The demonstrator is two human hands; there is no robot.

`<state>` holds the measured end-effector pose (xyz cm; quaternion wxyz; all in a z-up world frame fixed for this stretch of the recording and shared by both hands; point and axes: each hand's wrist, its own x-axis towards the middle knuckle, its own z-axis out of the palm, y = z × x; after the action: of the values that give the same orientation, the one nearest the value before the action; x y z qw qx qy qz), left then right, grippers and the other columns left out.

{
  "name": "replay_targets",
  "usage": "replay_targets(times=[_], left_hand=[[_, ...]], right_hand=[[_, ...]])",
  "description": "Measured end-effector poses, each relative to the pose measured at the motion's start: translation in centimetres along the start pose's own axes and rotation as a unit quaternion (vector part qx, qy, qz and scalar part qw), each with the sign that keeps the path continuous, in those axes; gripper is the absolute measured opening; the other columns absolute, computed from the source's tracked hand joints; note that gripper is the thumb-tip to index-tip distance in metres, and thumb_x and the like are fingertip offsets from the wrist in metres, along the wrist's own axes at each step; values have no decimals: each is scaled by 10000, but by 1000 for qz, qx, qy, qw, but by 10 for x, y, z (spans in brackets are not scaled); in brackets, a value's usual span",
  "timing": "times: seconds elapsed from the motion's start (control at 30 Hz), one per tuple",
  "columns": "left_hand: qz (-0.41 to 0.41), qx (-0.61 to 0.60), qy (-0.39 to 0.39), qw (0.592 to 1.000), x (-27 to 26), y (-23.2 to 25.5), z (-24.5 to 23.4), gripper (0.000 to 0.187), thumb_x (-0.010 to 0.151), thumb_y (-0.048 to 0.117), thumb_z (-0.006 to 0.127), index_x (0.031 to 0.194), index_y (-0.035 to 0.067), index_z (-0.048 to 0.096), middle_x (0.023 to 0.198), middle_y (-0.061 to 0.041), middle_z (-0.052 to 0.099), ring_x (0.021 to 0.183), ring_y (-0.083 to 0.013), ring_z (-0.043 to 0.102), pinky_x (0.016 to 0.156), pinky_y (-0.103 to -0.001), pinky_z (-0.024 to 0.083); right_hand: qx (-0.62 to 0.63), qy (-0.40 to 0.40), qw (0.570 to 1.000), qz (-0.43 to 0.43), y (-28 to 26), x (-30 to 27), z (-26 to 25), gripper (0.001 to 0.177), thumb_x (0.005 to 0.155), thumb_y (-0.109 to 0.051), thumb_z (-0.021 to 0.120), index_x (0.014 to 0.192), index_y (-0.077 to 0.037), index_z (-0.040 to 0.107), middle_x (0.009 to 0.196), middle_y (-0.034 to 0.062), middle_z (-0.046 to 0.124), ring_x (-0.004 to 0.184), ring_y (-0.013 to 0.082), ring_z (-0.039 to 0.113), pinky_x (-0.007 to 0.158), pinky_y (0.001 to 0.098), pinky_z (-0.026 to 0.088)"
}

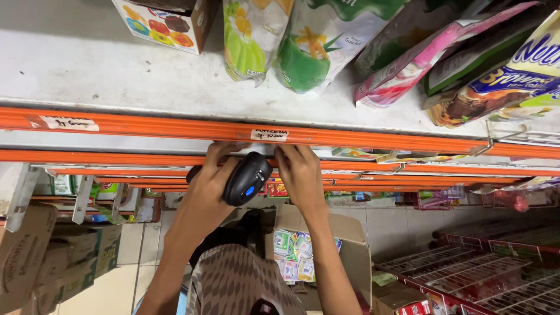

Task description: The person scans barcode labels on various packets of food products from a cardboard box and places the packets onto supermarket shelves using a handheld scanner.

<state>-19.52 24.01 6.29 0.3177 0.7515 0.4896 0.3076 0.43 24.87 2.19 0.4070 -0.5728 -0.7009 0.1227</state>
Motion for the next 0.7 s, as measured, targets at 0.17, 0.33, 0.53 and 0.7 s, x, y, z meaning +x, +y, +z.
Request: replay_targets(times=[0.17, 0.33, 0.53, 0.7], left_hand=[[29, -34, -3, 999, -5, -7, -6, 533, 698, -28, 787, 1203, -38, 616, 1454, -200, 457, 1151, -393, 643, 883, -433, 571], [53, -14, 80, 995, -23, -14, -18, 512, 696, -29, 786, 1175, -52, 605, 1474, -240, 412, 1198, -406, 620, 902, -425, 576], [-39, 74, 104, 991, -31, -34, -55, 585, 664, -34, 798, 1217, -66, 611, 1454, -226, 457, 1127, -436, 635, 852, -468, 551], [-17, 94, 99, 990, -30, -40, -65, 467, 724, -38, 782, 1163, -52, 625, 1456, -206, 478, 1106, -432, 650, 839, -475, 561]], right_hand=[[44, 6, 998, 41, -6, -4, 1, 183, 932, 15, 721, 1115, 3, 713, 1011, 161, 663, 818, 314, 696, 694, 404, 545], [59, 56, 997, -1, -28, -11, 4, 165, 949, -9, 729, 1109, -2, 693, 1097, 157, 640, 890, 307, 713, 753, 397, 562], [66, 20, 993, -100, -66, -3, 34, 244, 924, 4, 715, 1167, -7, 697, 1227, 173, 637, 1041, 356, 690, 854, 421, 566], [61, -47, 997, -21, -72, 4, 55, 265, 911, 13, 698, 1175, -12, 704, 1251, 175, 641, 958, 315, 701, 771, 398, 573]])
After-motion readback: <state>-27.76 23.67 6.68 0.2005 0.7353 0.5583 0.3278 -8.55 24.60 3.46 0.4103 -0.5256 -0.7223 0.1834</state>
